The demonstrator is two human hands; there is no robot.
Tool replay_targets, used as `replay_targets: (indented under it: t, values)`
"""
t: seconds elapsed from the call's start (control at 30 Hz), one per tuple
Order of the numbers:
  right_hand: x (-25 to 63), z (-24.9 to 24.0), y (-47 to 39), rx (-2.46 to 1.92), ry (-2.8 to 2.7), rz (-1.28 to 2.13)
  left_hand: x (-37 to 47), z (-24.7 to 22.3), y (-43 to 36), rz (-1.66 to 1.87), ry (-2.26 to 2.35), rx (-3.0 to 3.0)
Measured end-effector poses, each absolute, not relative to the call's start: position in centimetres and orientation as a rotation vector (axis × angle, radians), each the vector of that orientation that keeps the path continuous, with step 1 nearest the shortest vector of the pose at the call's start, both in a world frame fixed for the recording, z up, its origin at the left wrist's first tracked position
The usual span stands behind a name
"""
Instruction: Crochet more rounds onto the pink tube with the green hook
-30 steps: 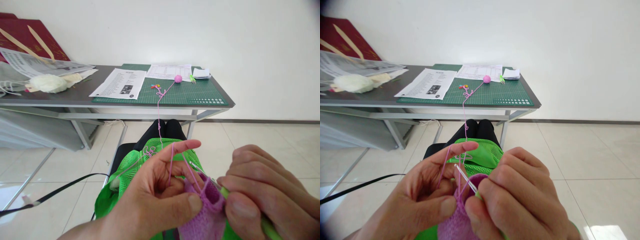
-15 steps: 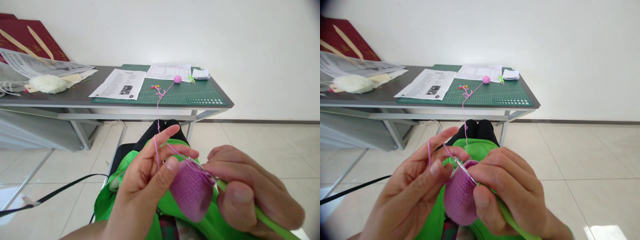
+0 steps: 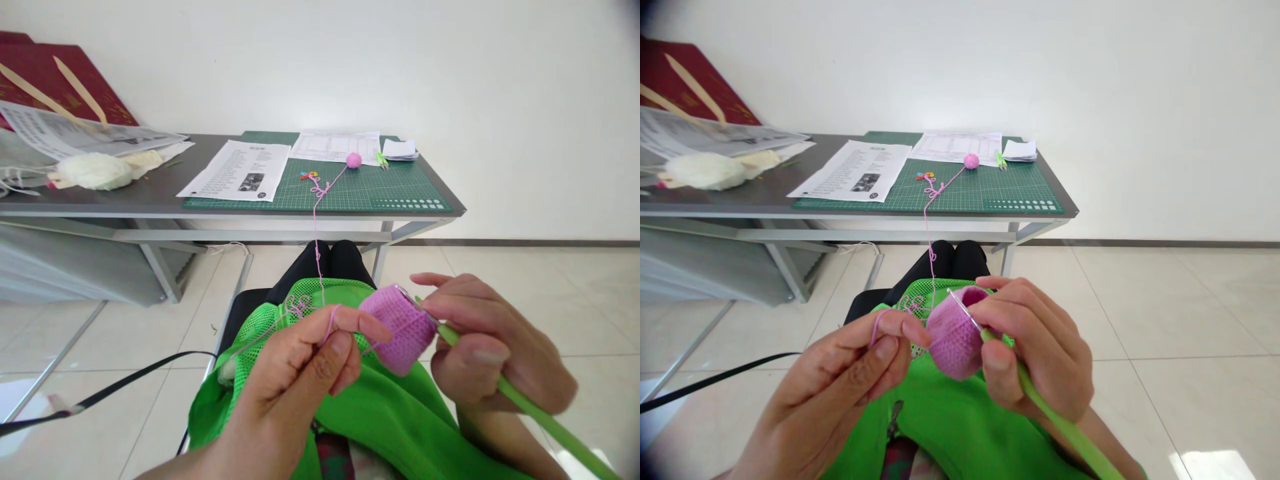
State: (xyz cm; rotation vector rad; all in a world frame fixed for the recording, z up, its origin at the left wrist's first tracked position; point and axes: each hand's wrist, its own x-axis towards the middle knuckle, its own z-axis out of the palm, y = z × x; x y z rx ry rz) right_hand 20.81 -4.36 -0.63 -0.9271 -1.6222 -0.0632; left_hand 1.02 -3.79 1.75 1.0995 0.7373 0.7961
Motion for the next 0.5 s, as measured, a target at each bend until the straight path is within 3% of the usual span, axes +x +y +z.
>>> replay_targets:
  t: [0.23, 0.5]
  values:
    - [19.9, -0.6, -5.1, -1.100, -1.234, 0.619, 1.5, 1.6, -3.1, 0.983, 0.844, 1.144]
    - [18.7, -0.5, -5.4, -1.143, -1.237, 0.640, 1.8, 1.5, -3.2, 0.988, 0.881, 1.247]
